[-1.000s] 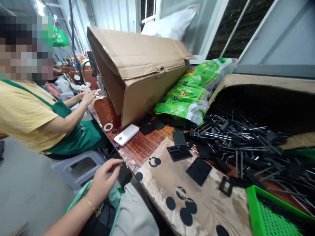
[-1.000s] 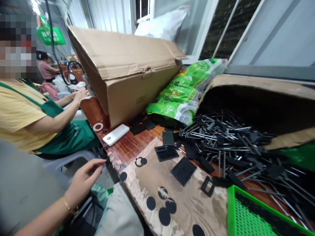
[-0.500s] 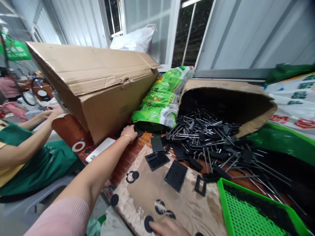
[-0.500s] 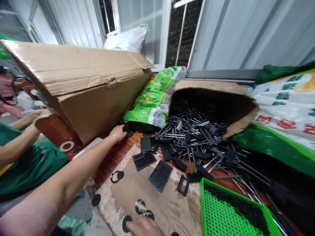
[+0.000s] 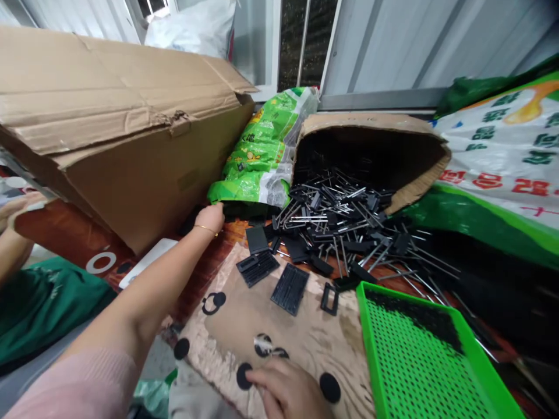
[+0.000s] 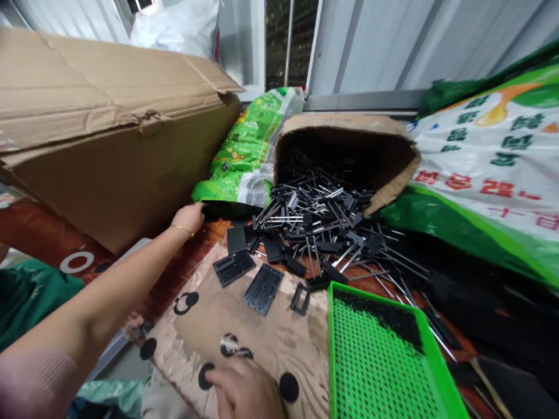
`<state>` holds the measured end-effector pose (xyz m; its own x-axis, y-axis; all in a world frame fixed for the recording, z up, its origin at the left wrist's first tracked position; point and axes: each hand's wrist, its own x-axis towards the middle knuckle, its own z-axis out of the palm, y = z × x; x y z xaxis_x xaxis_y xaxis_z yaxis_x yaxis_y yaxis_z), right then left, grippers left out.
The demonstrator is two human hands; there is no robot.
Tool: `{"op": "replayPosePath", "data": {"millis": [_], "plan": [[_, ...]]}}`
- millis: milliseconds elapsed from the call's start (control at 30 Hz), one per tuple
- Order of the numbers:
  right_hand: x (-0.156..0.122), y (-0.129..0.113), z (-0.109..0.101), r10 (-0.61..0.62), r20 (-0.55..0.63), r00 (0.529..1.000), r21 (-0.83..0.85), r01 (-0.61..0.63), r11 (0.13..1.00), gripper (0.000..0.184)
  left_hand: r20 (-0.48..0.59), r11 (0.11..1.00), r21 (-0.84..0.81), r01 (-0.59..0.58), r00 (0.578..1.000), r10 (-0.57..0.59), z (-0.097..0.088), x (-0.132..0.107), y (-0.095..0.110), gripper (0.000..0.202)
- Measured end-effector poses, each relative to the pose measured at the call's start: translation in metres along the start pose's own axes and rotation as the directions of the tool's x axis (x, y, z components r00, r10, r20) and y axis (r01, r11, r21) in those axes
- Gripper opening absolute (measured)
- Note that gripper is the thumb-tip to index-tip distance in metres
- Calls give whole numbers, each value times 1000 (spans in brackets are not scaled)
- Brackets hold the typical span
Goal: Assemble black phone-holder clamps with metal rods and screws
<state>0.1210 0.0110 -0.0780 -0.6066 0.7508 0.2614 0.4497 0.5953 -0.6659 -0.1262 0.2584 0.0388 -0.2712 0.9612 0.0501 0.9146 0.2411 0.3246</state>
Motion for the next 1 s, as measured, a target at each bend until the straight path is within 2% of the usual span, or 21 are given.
{"op": "replayPosePath", "data": {"millis": [100, 167, 200, 300, 367, 400, 467, 567, 700, 767, 867, 1000], "plan": [[2, -13, -9, 75, -29, 997, 93, -72, 993, 36, 19, 987, -158, -18, 1000, 22, -16, -37, 4, 40], [4, -21, -14, 109, -37, 993, 100, -105, 989, 36, 149, 963, -270, -18, 987, 60, -16, -74, 3, 40], [5, -24, -16, 113, -42, 993, 93, -109, 990, 36, 236, 948, -318, -5, 968, 84, -12, -94, 2, 37], [6, -30, -19, 95, -52, 994, 56, -92, 994, 37, 469, 914, -406, 24, 863, 186, 5, -148, -3, 27], [5, -31, -20, 72, -51, 996, 53, -69, 996, 38, 538, 914, -406, 4, 810, 235, 13, -170, -3, 23], [5, -32, -21, 60, -48, 997, 62, -57, 996, 38, 534, 921, -388, -34, 806, 254, 15, -175, -1, 22], [4, -32, -20, 52, -49, 997, 83, -48, 995, 38, 450, 941, -302, -152, 848, 281, 13, -173, 9, 23], [5, -31, -18, 70, -69, 995, 93, -63, 994, 36, 272, 952, -117, -282, 913, 303, 13, -149, 40, 26], [6, -29, -17, 95, -79, 992, 127, -84, 988, 34, 214, 968, 38, -249, 948, 236, 35, -104, 89, 38], [6, -29, -18, 108, -79, 991, 145, -95, 985, 34, 223, 974, 90, -210, 957, 185, 48, -87, 105, 38], [6, -30, -20, 120, -78, 990, 156, -107, 982, 34, 268, 978, 113, -173, 953, 138, 59, -71, 110, 32], [6, -32, -21, 126, -68, 990, 139, -116, 983, 33, 299, 991, 44, -130, 948, 111, 57, -61, 98, 28]]}}
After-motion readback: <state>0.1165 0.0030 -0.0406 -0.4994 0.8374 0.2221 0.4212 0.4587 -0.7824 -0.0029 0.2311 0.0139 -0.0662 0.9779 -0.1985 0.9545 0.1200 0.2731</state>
